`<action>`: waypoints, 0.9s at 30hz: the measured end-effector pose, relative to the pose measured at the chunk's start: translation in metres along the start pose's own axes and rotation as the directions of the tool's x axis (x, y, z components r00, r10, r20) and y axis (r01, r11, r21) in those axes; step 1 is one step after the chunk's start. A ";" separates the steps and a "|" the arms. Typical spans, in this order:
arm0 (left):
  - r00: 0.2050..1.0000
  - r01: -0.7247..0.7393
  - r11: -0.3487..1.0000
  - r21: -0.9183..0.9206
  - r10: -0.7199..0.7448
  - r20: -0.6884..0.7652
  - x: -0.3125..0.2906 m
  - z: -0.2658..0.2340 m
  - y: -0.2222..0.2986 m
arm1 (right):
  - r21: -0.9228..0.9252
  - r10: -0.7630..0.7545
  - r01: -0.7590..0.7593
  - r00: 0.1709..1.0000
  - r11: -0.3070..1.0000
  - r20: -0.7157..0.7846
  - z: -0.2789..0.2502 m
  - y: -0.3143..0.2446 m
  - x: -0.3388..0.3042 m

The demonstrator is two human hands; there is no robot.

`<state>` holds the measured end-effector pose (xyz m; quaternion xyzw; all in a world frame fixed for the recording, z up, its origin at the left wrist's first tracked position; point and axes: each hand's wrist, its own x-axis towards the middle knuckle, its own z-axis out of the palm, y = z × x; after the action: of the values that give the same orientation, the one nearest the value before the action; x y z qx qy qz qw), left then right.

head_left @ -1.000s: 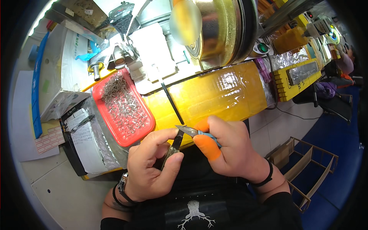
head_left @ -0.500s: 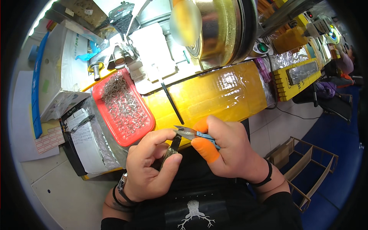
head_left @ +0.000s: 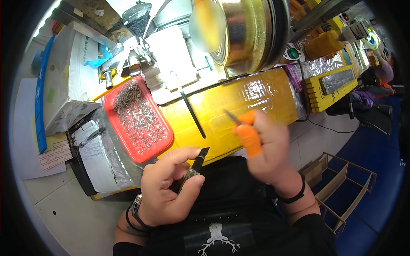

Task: Assembling and repairing small electronic components using tweezers, pliers, and adhesive.

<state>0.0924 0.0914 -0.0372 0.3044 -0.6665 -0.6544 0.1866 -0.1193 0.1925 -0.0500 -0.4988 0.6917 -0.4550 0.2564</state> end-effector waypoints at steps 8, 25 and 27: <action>0.975 0.206 0.941 -0.268 -0.174 0.136 0.006 0.001 0.009 | 0.229 0.014 -0.052 0.986 0.972 0.164 -0.002 -0.006 -0.005; 0.984 0.128 0.918 -0.375 -0.070 0.163 0.005 0.002 -0.004 | 0.203 0.020 -0.068 0.973 0.977 0.228 0.004 -0.006 -0.009; 0.986 0.118 0.924 -0.364 -0.064 0.157 0.004 0.001 -0.005 | 0.160 0.024 -0.046 0.990 0.986 0.138 0.004 -0.004 -0.008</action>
<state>0.0895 0.0900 -0.0432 0.2470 -0.5270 -0.7968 0.1623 -0.1113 0.1982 -0.0489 -0.4936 0.6418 -0.4705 0.3508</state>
